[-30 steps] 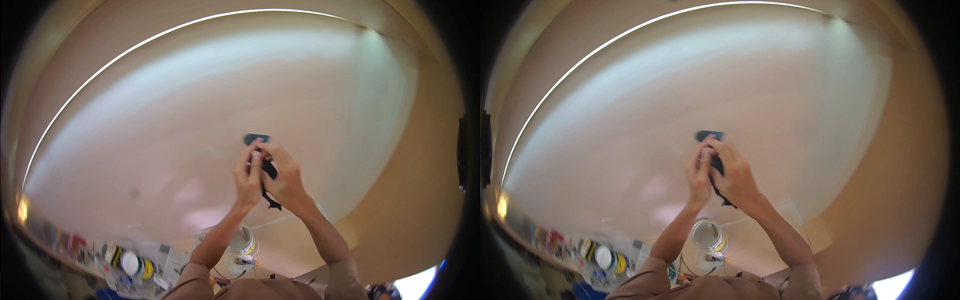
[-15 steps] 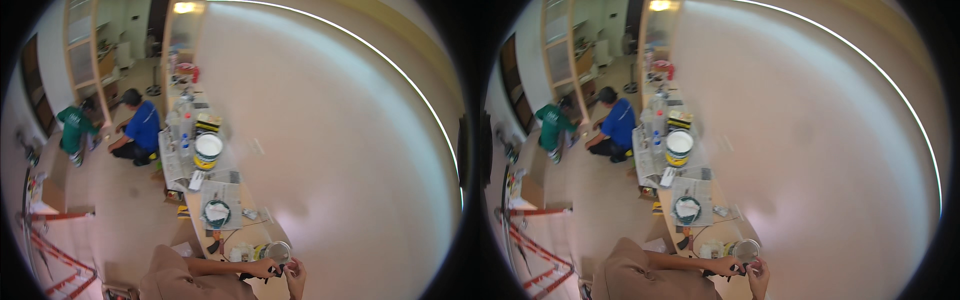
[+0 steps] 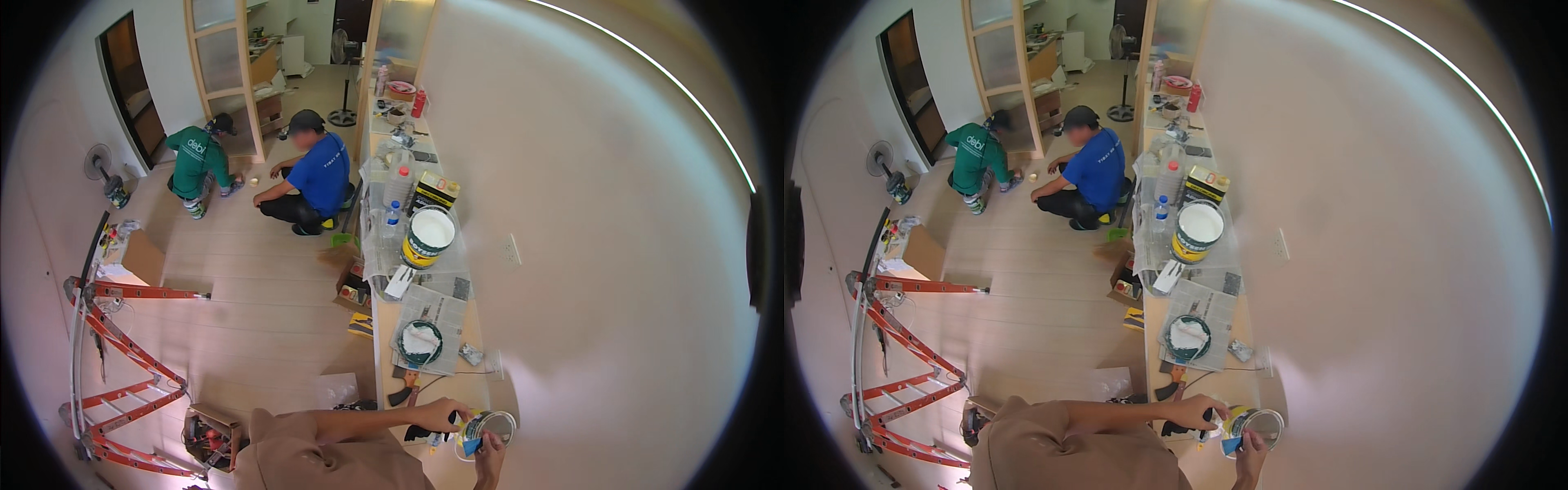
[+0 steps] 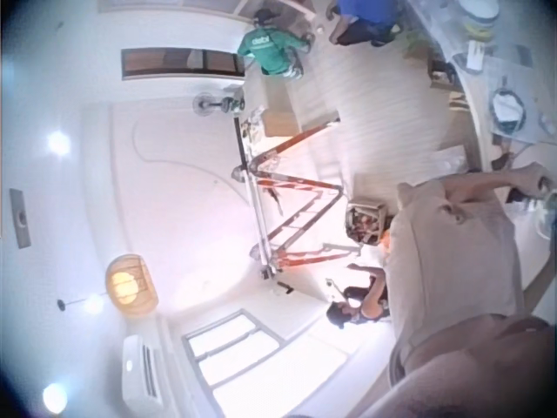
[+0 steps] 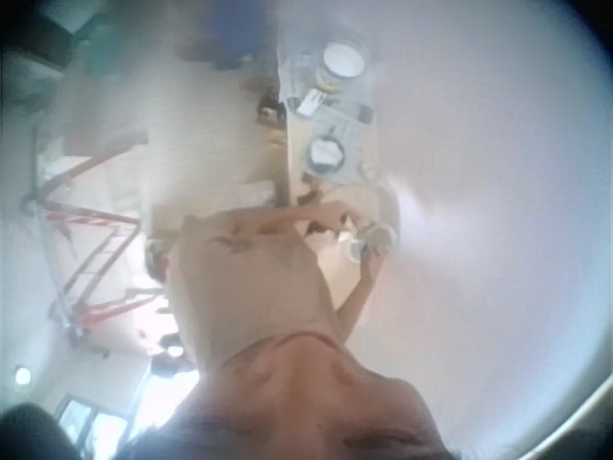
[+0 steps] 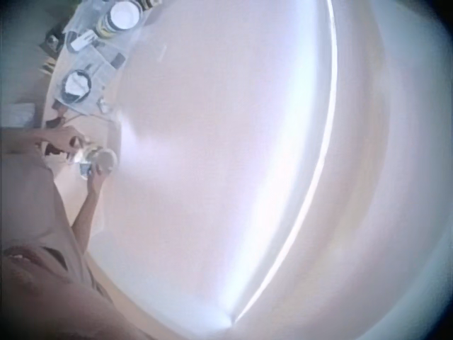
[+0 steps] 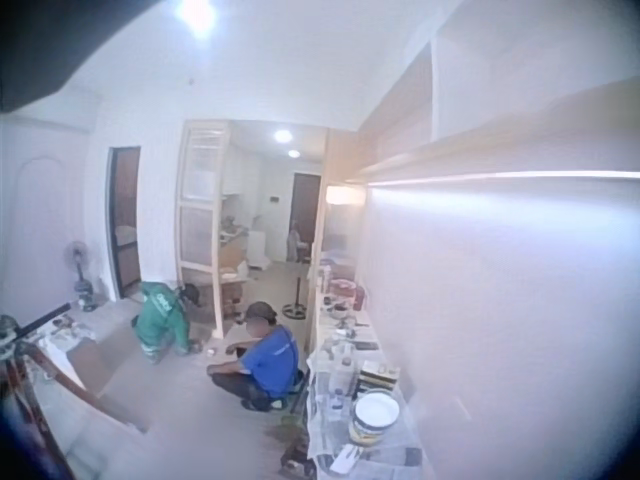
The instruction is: The person applies a curved wall trim piece along the ceiling line using a small hand tool to press and smooth it into place. They repeatedly adjust the trim and use a cloth to wipe the surface while working along the curve.
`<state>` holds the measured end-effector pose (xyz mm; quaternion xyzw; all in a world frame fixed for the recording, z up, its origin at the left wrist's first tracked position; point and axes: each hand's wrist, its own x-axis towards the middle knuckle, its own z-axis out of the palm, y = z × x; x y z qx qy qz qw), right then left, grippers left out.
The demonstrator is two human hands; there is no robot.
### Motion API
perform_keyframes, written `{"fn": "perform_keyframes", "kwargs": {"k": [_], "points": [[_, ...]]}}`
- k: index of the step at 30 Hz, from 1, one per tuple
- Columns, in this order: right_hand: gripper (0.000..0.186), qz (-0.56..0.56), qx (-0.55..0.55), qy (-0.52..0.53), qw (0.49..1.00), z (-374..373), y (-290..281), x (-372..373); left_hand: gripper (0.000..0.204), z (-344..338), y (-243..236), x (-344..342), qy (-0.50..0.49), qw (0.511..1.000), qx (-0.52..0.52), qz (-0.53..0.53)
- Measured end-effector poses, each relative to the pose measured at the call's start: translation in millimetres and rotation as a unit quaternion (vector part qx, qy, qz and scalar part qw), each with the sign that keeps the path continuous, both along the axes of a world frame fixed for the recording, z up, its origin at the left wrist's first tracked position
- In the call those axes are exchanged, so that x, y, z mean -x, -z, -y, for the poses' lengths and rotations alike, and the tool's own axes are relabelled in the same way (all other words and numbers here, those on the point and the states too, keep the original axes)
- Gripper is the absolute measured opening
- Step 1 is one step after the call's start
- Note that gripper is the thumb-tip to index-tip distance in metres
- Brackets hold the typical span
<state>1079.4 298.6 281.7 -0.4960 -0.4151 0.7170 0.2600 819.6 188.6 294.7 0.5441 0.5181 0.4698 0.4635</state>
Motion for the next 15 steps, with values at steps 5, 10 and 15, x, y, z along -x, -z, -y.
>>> {"fn": "perform_keyframes", "kwargs": {"k": [5,10,15], "points": [[0.037,0.166,-0.068,-0.181,0.967,37.4,70.9,-43.6,0.086,6.5,-6.0,48.3,-0.024,0.997,0.074,0.017],[0.044,0.253,-0.084,-0.256,0.929,82.3,56.0,-27.2,0.082,-5.2,68.1,59.2,-0.105,0.994,0.034,-0.022],[0.036,0.214,-0.045,-0.259,0.941,106.7,83.9,-62.8,0.067,6.7,92.3,70.1,-0.090,0.986,0.108,-0.090]]}}
